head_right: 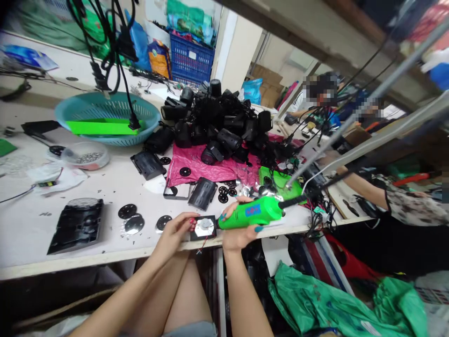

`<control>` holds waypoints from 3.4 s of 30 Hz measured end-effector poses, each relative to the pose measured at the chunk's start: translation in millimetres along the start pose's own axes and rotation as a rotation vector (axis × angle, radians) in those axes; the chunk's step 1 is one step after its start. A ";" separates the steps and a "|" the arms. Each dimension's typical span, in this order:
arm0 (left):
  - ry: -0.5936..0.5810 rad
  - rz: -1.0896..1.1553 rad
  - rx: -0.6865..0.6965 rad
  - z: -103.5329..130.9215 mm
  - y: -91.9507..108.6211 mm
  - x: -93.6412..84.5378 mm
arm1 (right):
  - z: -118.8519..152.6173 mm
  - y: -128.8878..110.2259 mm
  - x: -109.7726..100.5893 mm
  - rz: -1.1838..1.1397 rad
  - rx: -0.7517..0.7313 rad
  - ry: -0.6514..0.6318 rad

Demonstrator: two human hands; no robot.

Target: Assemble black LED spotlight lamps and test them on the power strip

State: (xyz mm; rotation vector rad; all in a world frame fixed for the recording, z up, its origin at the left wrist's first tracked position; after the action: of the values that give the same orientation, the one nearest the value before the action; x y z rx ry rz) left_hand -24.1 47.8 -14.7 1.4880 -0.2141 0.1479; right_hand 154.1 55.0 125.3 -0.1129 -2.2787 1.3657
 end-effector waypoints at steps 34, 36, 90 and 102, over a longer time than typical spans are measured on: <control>-0.189 -0.461 0.213 47.7 28.2 20.5 | 42.4 -36.3 -6.6 -0.192 0.268 -0.136; -0.101 -0.533 0.257 34.2 38.7 8.8 | 37.3 -35.5 -17.7 -0.144 0.275 -0.134; -0.244 -0.541 0.414 -1.3 16.1 38.8 | 4.3 -48.8 9.2 0.022 0.189 -0.156; -0.271 -0.621 0.487 5.0 12.6 44.2 | -5.6 -15.3 51.1 0.011 0.177 -0.270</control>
State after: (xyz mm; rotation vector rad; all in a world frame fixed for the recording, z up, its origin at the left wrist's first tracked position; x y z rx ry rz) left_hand 15.7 42.3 8.1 1.9903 0.0836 -0.5390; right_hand 114.0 67.6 158.7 0.1250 -2.3575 1.6677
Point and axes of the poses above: each hand's wrist, its own z-axis away from the middle knuckle, its own x-axis out of the palm, y = z × x, the point moved 9 cm from there along -z, towards the middle knuckle, and after that the axes turned 3 degrees about z, right-handed, at the moved point
